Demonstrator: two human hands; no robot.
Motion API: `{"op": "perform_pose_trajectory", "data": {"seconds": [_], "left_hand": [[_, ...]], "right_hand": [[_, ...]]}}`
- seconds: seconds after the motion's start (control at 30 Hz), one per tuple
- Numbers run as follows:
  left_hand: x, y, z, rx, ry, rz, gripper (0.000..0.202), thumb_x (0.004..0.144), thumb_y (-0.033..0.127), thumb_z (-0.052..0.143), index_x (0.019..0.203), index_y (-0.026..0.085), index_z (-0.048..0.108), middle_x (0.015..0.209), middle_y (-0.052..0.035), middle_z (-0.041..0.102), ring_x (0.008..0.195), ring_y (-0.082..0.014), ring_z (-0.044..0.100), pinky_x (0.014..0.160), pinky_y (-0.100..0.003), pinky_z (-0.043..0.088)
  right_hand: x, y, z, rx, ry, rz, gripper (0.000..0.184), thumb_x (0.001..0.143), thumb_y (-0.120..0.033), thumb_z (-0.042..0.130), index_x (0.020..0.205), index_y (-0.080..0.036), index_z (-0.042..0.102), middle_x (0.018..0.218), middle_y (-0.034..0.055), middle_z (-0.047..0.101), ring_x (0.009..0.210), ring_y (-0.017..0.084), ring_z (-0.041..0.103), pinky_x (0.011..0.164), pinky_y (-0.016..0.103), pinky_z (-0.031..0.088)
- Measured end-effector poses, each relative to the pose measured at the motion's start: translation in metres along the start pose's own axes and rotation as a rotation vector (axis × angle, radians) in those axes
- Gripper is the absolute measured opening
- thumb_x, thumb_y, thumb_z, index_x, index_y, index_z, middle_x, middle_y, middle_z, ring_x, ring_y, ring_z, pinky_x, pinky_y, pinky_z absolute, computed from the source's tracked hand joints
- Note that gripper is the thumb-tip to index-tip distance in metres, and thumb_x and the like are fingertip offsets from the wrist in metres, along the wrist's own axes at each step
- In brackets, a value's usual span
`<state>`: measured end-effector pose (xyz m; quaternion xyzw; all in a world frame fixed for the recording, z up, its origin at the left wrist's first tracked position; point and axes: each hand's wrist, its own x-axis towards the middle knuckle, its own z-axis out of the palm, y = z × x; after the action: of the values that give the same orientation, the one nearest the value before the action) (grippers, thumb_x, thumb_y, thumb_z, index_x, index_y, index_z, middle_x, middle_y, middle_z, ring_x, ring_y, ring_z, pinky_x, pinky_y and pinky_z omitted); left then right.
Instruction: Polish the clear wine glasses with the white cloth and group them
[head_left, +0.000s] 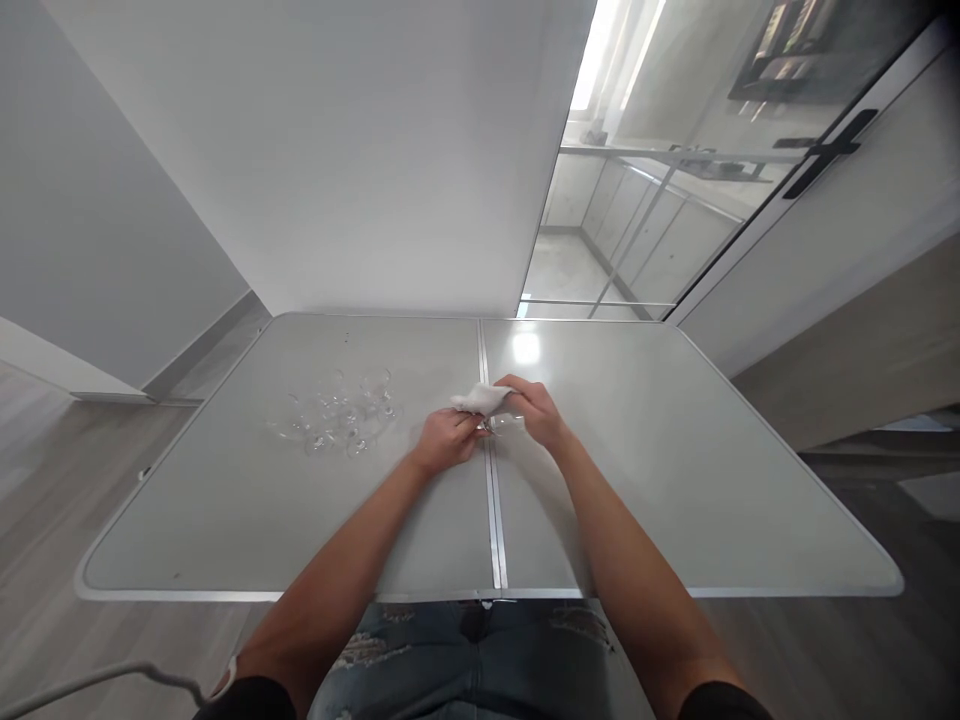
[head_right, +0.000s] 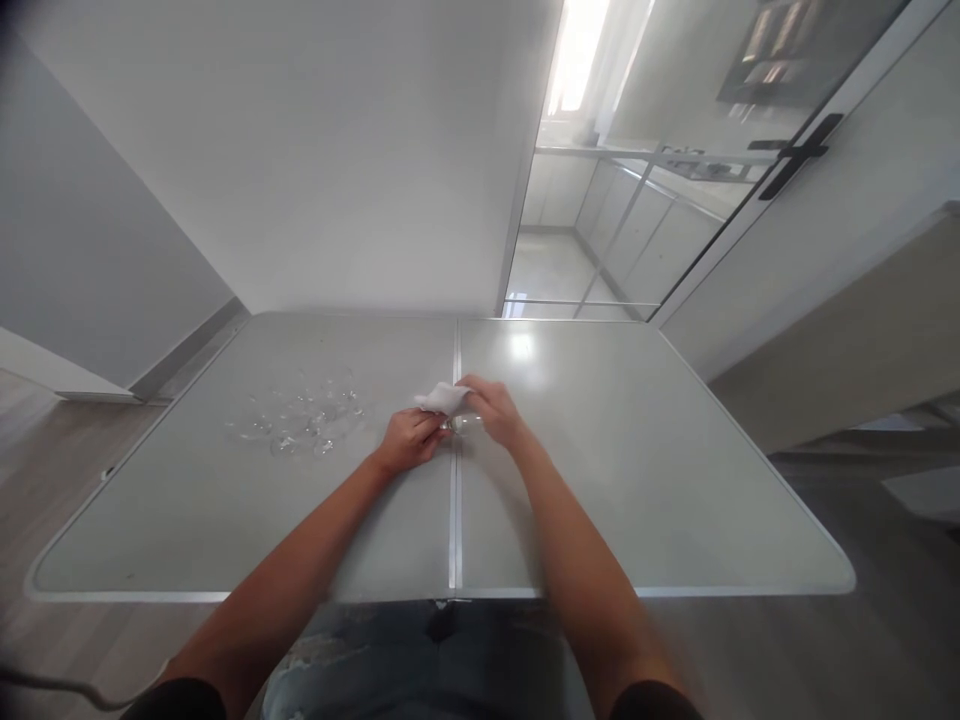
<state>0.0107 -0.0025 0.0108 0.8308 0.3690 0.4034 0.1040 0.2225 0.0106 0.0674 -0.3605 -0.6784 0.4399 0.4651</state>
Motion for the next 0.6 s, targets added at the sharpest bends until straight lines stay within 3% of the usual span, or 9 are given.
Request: {"op": "perform_pose_trajectory", "data": {"seconds": [0.1, 0.17, 0.3, 0.43, 0.53, 0.6], "left_hand": [[0.002, 0.002, 0.0, -0.122, 0.067, -0.094, 0.023, 0.088, 0.044, 0.069, 0.088, 0.021, 0.076, 0.068, -0.0083, 0.067, 0.061, -0.0187, 0.058, 0.065, -0.03, 0.043], [0.002, 0.003, 0.0, -0.187, 0.12, -0.172, 0.025, 0.087, 0.046, 0.07, 0.085, 0.021, 0.074, 0.066, -0.0068, 0.065, 0.059, -0.0175, 0.055, 0.064, -0.03, 0.042], [0.002, 0.004, -0.002, -0.231, 0.217, -0.313, 0.029, 0.09, 0.046, 0.066, 0.078, 0.02, 0.07, 0.065, -0.0035, 0.062, 0.057, -0.0145, 0.048, 0.062, -0.028, 0.039], [0.003, 0.002, -0.004, -0.251, 0.286, -0.41, 0.034, 0.094, 0.044, 0.06, 0.072, 0.019, 0.065, 0.06, 0.0007, 0.054, 0.055, -0.0127, 0.043, 0.058, -0.026, 0.036], [0.004, -0.004, -0.004, -0.262, 0.36, -0.478, 0.032, 0.094, 0.043, 0.06, 0.075, 0.018, 0.066, 0.06, 0.0013, 0.054, 0.056, -0.0126, 0.046, 0.059, -0.025, 0.037], [0.003, -0.009, -0.005, -0.246, 0.399, -0.522, 0.029, 0.092, 0.042, 0.061, 0.078, 0.018, 0.068, 0.062, 0.0011, 0.057, 0.057, -0.0127, 0.047, 0.059, -0.025, 0.038]], "right_hand": [[0.004, 0.004, 0.004, 0.456, 0.139, 0.209, 0.012, 0.086, -0.032, 0.063, 0.086, -0.022, 0.069, 0.073, -0.0009, 0.063, 0.067, 0.017, 0.057, 0.062, 0.027, 0.048], [0.006, 0.009, 0.016, 0.586, 0.204, 0.235, 0.012, 0.084, -0.032, 0.064, 0.092, -0.023, 0.067, 0.079, -0.0006, 0.067, 0.071, 0.017, 0.06, 0.064, 0.028, 0.051], [0.008, 0.021, 0.043, 0.739, 0.213, 0.244, 0.023, 0.086, -0.033, 0.065, 0.104, -0.02, 0.069, 0.1, 0.004, 0.073, 0.089, 0.02, 0.067, 0.077, 0.032, 0.057], [0.001, 0.029, 0.054, 0.591, 0.281, 0.185, 0.029, 0.09, -0.037, 0.066, 0.113, -0.02, 0.071, 0.105, 0.0052, 0.074, 0.097, 0.022, 0.069, 0.084, 0.034, 0.059], [-0.006, 0.031, 0.053, 0.333, 0.339, 0.036, 0.04, 0.094, -0.037, 0.063, 0.133, -0.027, 0.065, 0.123, 0.0047, 0.072, 0.115, 0.023, 0.066, 0.102, 0.039, 0.054], [-0.007, 0.029, 0.05, 0.139, 0.284, -0.09, 0.046, 0.096, -0.035, 0.061, 0.142, -0.031, 0.059, 0.138, 0.0037, 0.066, 0.13, 0.024, 0.06, 0.116, 0.044, 0.044]]}}
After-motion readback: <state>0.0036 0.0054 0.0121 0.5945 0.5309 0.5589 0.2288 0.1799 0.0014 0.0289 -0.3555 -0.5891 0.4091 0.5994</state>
